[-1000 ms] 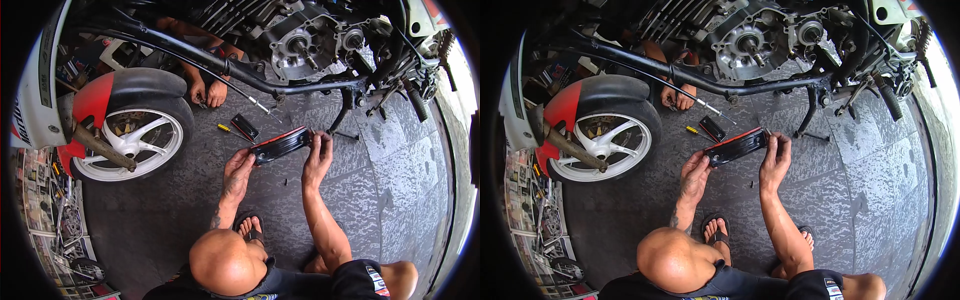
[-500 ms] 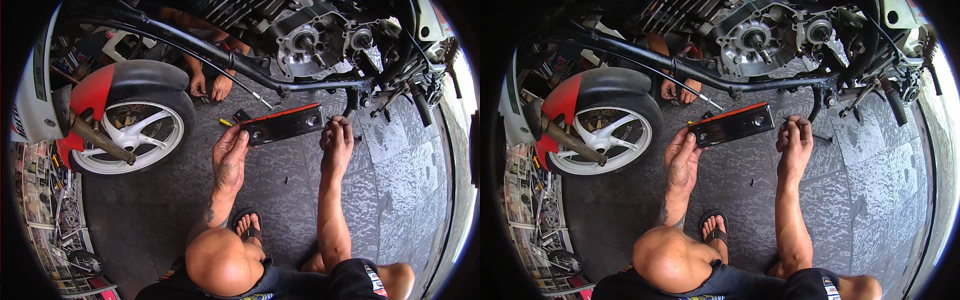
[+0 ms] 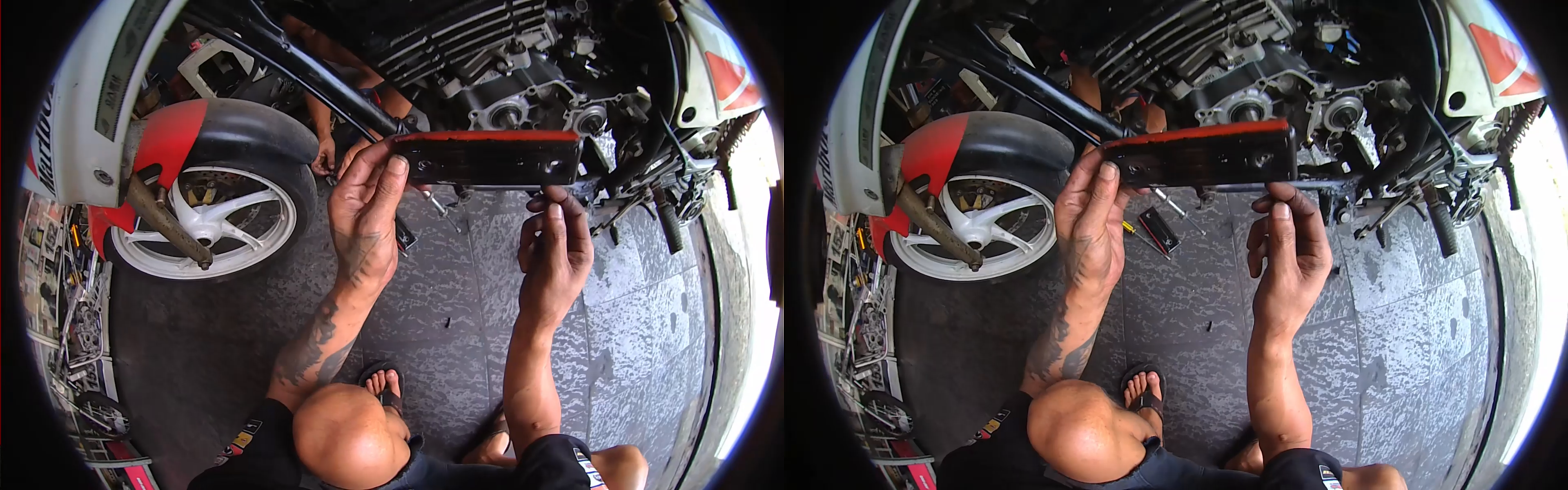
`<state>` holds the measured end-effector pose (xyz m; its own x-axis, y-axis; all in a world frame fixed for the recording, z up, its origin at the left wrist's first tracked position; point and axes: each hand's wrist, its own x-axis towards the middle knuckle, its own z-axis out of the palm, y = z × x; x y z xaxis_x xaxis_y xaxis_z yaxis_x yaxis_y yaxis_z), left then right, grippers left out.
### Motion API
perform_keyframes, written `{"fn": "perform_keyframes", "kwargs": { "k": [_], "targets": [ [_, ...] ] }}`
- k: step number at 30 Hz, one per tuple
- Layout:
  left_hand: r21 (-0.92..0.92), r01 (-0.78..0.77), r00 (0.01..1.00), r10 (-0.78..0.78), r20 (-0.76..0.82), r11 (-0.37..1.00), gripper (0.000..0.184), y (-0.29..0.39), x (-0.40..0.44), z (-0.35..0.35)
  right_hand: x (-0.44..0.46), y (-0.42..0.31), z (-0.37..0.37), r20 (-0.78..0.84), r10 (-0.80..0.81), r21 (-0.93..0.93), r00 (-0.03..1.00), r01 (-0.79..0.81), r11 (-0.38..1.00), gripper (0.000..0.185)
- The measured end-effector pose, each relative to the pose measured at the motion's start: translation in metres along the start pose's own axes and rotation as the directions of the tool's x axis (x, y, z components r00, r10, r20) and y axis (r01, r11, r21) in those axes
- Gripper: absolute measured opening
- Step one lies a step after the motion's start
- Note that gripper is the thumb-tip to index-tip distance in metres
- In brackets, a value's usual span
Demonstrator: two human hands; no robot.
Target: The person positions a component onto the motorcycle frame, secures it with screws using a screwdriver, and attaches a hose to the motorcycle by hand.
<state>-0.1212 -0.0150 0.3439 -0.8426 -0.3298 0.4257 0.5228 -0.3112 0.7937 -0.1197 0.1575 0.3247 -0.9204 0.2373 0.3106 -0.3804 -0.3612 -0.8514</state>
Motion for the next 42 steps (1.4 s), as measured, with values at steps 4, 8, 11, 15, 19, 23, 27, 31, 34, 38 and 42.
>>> {"fn": "perform_keyframes", "kwargs": {
  "k": [4,8,11,15,19,23,27,31,34,38,42],
  "targets": [
    [0.014,0.037,0.999,-0.037,-0.003,0.999,0.024,-0.001,0.001,0.003,0.006,0.0,-0.005,-0.034,0.053,0.042,0.998,-0.051,0.998,0.011],
    [-0.017,0.122,0.99,-0.123,-0.068,0.992,0.022,-0.001,-0.007,-0.006,-0.011,0.091,-0.049,0.199,0.239,-0.4,0.951,-0.144,0.905,0.008],
    [0.018,0.156,0.988,-0.156,-0.016,0.988,0.023,-0.015,-0.012,-0.027,-0.056,0.168,-0.111,0.407,0.345,-0.821,0.845,0.173,0.545,0.013],
    [0.055,0.142,0.99,-0.141,-0.029,0.988,0.024,-0.02,-0.016,-0.032,-0.092,0.203,-0.144,0.39,0.588,-0.921,0.709,0.3,0.249,0.015],
    [0.059,0.15,0.988,-0.149,-0.031,0.987,0.023,-0.019,-0.019,-0.033,-0.111,0.203,-0.146,0.524,0.474,-0.844,0.708,0.508,0.175,0.019],
    [0.034,0.145,0.989,-0.144,-0.038,0.989,0.023,-0.022,-0.022,-0.035,-0.142,0.194,-0.132,0.552,0.617,-0.818,0.561,0.509,0.268,0.025],
    [0.019,0.157,0.986,-0.156,-0.052,0.987,0.024,-0.022,-0.023,-0.037,-0.154,0.204,-0.134,0.535,0.631,-0.821,0.562,0.521,0.233,0.024],
    [0.011,0.146,0.988,-0.145,-0.058,0.989,0.023,-0.016,-0.024,-0.038,-0.157,0.199,-0.134,0.563,0.565,-0.826,0.603,0.436,0.358,0.019],
    [0.013,0.138,0.988,-0.137,-0.077,0.99,0.023,-0.016,-0.026,-0.041,-0.179,0.184,-0.118,0.608,0.501,-0.767,0.616,0.294,0.57,0.02],
    [0.031,0.15,0.984,-0.146,-0.106,0.988,0.022,-0.017,-0.032,-0.043,-0.18,0.163,-0.074,0.492,0.448,-0.678,0.746,0.006,0.735,0.025],
    [0.04,0.136,0.985,-0.131,-0.11,0.99,0.021,-0.013,-0.031,-0.041,-0.134,0.116,-0.021,0.169,0.275,-0.396,0.947,-0.19,0.898,0.017]
  ]
}}
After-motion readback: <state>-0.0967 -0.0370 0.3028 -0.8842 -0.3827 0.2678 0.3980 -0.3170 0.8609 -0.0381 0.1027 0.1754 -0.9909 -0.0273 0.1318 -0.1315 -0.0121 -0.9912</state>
